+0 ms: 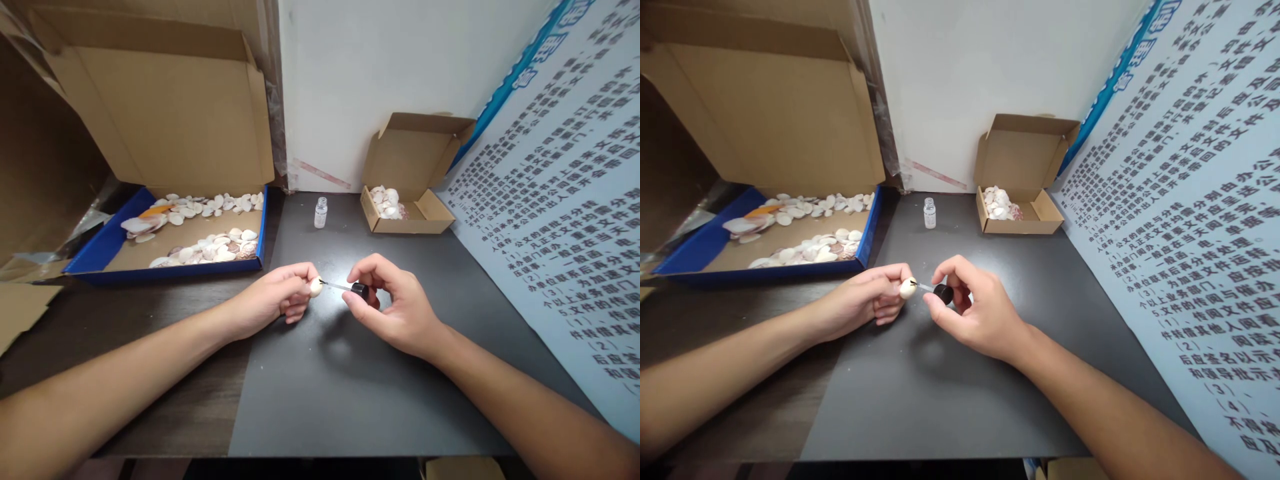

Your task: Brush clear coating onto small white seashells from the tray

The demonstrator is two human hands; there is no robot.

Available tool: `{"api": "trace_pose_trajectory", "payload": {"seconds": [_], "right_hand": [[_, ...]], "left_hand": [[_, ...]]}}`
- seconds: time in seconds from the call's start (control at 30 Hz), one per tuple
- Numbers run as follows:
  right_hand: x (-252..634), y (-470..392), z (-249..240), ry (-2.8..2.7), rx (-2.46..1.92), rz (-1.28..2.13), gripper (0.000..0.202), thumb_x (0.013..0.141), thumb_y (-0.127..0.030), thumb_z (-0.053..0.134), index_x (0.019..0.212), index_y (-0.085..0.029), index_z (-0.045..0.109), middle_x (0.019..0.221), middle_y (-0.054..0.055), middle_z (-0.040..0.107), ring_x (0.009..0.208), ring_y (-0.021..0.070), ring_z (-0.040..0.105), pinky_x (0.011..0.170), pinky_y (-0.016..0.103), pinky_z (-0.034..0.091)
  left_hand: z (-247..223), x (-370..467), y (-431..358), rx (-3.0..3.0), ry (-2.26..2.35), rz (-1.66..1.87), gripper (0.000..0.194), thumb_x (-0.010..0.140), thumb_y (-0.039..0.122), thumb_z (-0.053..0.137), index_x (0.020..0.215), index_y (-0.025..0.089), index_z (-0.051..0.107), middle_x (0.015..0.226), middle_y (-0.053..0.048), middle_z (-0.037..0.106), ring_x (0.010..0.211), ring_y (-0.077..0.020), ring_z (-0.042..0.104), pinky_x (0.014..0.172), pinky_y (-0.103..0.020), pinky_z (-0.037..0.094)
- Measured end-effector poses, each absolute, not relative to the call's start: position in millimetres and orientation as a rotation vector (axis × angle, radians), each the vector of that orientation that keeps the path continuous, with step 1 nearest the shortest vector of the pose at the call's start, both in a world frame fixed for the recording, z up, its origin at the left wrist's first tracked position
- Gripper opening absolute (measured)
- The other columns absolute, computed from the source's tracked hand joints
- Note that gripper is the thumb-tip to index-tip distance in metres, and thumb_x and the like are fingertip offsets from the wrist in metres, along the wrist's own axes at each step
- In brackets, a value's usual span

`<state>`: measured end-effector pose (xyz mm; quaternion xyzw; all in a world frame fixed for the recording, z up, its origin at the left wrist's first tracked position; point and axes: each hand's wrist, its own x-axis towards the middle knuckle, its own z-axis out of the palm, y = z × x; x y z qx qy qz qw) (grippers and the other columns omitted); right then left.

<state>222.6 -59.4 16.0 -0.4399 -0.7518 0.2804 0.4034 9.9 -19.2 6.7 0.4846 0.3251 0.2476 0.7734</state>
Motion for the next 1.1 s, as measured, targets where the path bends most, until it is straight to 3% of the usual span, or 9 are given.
{"api": "trace_pose_trajectory", "payload": {"seconds": [0.9, 1.1], "right_hand": [[224.6, -59.8, 14.8, -1.858, -1.060, 0.728, 0.011, 0.088, -0.024, 0.060, 0.094, -0.024, 0.050, 0.064, -0.007, 0.044, 0.052, 0.0109, 0.046, 0.049, 0.024, 0.039], [222.9, -60.4, 15.2, -1.855, -1.100, 0.684, 0.021, 0.083, -0.020, 0.064, 0.095, -0.025, 0.049, 0.065, -0.008, 0.040, 0.052, 0.0103, 0.040, 0.049, 0.024, 0.039]], "left_hand": [[5.7, 10.5, -19.8, 1.053, 0.700, 0.549, 0.016, 0.080, 0.026, 0.061, 0.074, 0.020, 0.048, 0.055, 0.009, 0.029, 0.048, -0.0078, 0.024, 0.046, -0.018, 0.029], [5.2, 10.0, -19.0, 1.065, 0.694, 0.536, 0.015, 0.081, 0.025, 0.060, 0.076, 0.020, 0.047, 0.056, 0.009, 0.028, 0.049, -0.0072, 0.023, 0.046, -0.018, 0.029]]}}
